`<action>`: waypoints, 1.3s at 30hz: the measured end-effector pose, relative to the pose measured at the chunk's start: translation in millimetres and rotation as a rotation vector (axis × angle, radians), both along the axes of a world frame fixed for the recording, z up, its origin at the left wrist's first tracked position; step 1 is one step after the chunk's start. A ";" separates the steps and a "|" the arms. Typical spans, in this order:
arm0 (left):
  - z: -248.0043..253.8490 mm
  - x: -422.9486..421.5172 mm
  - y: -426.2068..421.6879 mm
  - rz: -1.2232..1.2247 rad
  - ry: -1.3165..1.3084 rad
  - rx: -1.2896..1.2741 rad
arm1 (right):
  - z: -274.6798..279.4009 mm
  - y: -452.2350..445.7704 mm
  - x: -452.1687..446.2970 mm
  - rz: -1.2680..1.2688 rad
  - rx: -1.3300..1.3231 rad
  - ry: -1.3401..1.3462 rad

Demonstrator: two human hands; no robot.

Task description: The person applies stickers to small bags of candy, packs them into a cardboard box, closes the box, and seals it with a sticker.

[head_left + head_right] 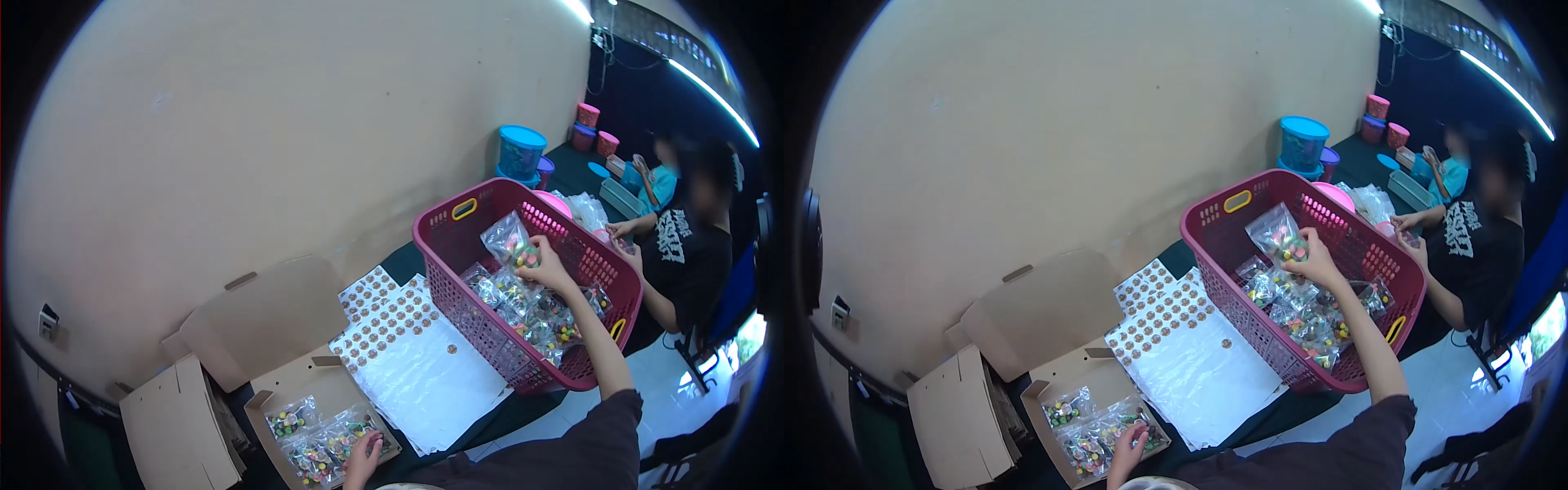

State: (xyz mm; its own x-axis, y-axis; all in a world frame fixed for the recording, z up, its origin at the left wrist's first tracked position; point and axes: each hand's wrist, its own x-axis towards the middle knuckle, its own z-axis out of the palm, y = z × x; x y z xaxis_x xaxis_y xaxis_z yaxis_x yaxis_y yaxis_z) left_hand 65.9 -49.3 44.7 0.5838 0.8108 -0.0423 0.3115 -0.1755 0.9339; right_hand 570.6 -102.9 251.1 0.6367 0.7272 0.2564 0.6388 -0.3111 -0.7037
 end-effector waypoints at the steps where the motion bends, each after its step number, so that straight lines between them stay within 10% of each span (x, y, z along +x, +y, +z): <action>1: 2.8 0.8 2.1 -0.012 -0.029 -0.054 | 37.8 -1.2 -36.5 0.082 0.046 0.109; 5: 20.0 9.1 10.8 0.025 -0.218 -0.351 | 87.7 -9.7 -143.3 0.341 0.029 -0.106; 13: 75.5 31.7 8.1 -0.048 -0.648 -0.552 | -46.2 29.0 -272.4 0.738 -0.011 0.050; 17: 61.0 25.0 13.0 0.210 -0.312 -0.472 | -78.3 33.8 -308.8 0.877 -0.088 0.187; 19: 62.8 17.2 16.4 0.258 -0.369 -0.419 | -77.7 33.6 -318.9 0.849 -0.191 0.778; 27: 78.5 -3.4 17.6 0.367 -0.829 -0.766 | -116.1 34.9 -331.9 0.853 -0.372 1.264; 39: 58.9 -34.8 29.1 0.479 -0.680 -0.718 | -145.0 56.9 -317.1 0.859 -0.453 1.221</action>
State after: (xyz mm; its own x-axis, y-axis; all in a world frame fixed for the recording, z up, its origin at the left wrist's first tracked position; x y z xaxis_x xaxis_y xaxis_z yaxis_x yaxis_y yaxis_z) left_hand 31.1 -20.2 103.6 0.2953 0.8750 -0.3837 -0.4166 0.4793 0.7725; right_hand 253.5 -46.0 106.0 -0.3435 0.8398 -0.4203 -0.1382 -0.4879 -0.8619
